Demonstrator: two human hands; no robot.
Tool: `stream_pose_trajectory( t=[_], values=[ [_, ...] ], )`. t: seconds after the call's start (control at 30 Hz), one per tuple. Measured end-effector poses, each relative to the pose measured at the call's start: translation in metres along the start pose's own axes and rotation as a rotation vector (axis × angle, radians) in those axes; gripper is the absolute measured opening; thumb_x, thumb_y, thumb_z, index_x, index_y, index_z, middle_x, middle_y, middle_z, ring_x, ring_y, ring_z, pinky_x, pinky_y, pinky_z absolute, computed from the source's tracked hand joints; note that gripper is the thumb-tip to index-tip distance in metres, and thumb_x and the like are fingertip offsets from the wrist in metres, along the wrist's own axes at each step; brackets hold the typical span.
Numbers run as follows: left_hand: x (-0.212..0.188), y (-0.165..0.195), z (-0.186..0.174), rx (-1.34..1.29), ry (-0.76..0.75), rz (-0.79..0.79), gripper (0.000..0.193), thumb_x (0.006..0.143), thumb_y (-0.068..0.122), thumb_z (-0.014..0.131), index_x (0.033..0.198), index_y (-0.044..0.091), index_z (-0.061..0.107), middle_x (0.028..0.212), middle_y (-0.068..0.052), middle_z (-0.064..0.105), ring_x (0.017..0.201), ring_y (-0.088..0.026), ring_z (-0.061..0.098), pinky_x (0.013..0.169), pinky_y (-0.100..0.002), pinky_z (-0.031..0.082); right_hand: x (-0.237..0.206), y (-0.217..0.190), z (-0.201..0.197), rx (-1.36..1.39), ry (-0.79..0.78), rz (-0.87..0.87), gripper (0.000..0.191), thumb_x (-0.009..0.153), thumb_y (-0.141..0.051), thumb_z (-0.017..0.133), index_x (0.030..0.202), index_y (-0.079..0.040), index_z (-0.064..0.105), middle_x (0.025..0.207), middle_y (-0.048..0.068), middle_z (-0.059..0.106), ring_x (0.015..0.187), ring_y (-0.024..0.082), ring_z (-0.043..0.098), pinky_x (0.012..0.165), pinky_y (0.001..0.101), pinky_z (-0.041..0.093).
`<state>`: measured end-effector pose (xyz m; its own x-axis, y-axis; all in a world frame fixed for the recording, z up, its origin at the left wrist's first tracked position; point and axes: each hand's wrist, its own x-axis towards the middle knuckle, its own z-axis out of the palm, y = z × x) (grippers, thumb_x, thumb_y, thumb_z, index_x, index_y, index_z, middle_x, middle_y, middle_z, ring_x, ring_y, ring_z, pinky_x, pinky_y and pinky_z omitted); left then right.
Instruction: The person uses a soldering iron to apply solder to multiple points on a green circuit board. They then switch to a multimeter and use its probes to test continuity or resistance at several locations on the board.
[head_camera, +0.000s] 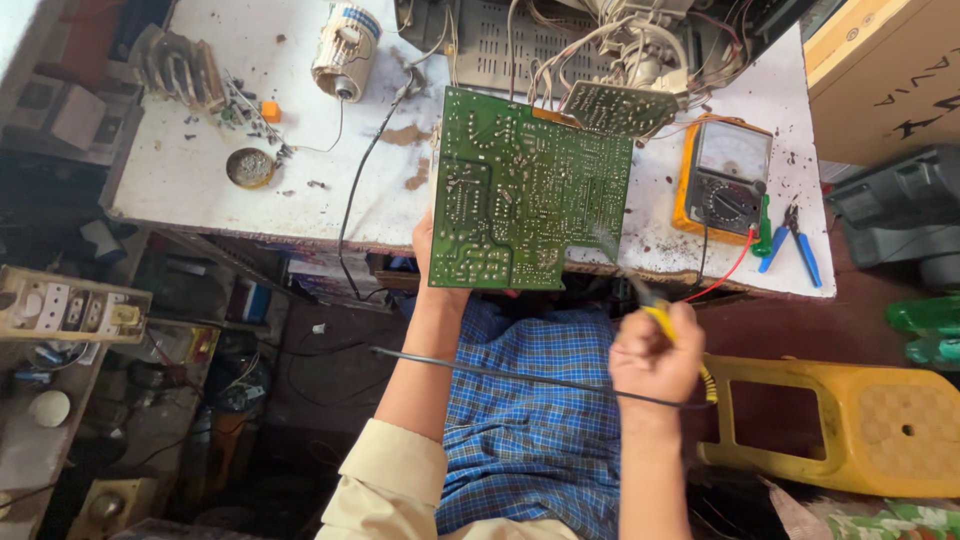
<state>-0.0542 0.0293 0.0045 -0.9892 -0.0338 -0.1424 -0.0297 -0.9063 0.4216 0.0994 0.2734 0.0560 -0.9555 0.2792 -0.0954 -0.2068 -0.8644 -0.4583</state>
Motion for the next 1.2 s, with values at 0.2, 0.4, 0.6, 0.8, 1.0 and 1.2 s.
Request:
stream_pose_trajectory(
  t=[0.2, 0.4, 0.6, 0.8, 1.0, 1.2],
  values=[
    [-0.002, 0.0, 0.002, 0.025, 0.005, -0.007, 0.028, 0.106, 0.015, 0.049, 0.121, -0.004, 0.062, 0.098, -0.011, 0.071, 0.078, -0.019, 0.071, 0.065, -0.032, 0.061, 0.013, -0.023, -0.053, 0.151, 0.2, -0.009, 0.031, 0.109, -0.023, 0.059, 0.089, 0.001, 0.054, 0.078, 0.01, 0.06, 0.062, 0.012, 0.05, 0.05, 0.0185, 0.044],
    [-0.004, 0.001, 0.007, 0.024, -0.05, 0.009, 0.029, 0.106, 0.015, 0.048, 0.123, -0.005, 0.061, 0.1, -0.012, 0.071, 0.08, -0.019, 0.072, 0.067, -0.032, 0.062, -0.015, 0.02, 0.049, -0.869, -0.045, -0.311, 0.016, 0.106, -0.016, 0.06, 0.096, -0.004, 0.056, 0.078, 0.015, 0.07, 0.058, 0.013, 0.062, 0.048, 0.0222, 0.049],
    [-0.005, -0.002, 0.009, 0.106, -0.038, 0.07, 0.026, 0.108, 0.01, 0.051, 0.125, -0.005, 0.063, 0.101, -0.01, 0.071, 0.081, -0.016, 0.07, 0.068, -0.029, 0.061, -0.028, 0.056, 0.145, -1.127, -0.28, -0.295, 0.009, 0.103, -0.009, 0.063, 0.105, -0.001, 0.061, 0.088, 0.012, 0.075, 0.068, 0.008, 0.065, 0.057, 0.0207, 0.054],
    [-0.004, -0.001, 0.008, 0.083, -0.032, 0.072, 0.025, 0.106, 0.006, 0.05, 0.124, -0.006, 0.063, 0.102, -0.01, 0.072, 0.081, -0.016, 0.071, 0.068, -0.029, 0.061, -0.025, 0.066, 0.161, -1.157, -0.276, -0.282, 0.01, 0.103, -0.01, 0.063, 0.1, -0.002, 0.06, 0.086, 0.01, 0.075, 0.066, 0.006, 0.064, 0.056, 0.02, 0.053],
    [-0.007, -0.001, 0.009, 0.1, -0.049, 0.089, 0.026, 0.106, 0.004, 0.05, 0.128, -0.004, 0.062, 0.103, -0.009, 0.071, 0.082, -0.015, 0.071, 0.068, -0.028, 0.061, -0.026, 0.067, 0.157, -1.159, -0.264, -0.285, 0.01, 0.103, -0.011, 0.063, 0.099, -0.002, 0.06, 0.085, 0.009, 0.075, 0.064, 0.005, 0.063, 0.056, 0.0195, 0.052],
    [-0.004, -0.001, 0.007, 0.067, -0.047, 0.069, 0.026, 0.107, 0.006, 0.048, 0.126, -0.004, 0.062, 0.102, -0.009, 0.071, 0.081, -0.015, 0.071, 0.068, -0.029, 0.061, -0.028, 0.07, 0.157, -1.151, -0.239, -0.276, 0.011, 0.104, -0.011, 0.063, 0.097, -0.002, 0.06, 0.084, 0.009, 0.074, 0.065, 0.005, 0.063, 0.056, 0.0194, 0.053]
  ],
)
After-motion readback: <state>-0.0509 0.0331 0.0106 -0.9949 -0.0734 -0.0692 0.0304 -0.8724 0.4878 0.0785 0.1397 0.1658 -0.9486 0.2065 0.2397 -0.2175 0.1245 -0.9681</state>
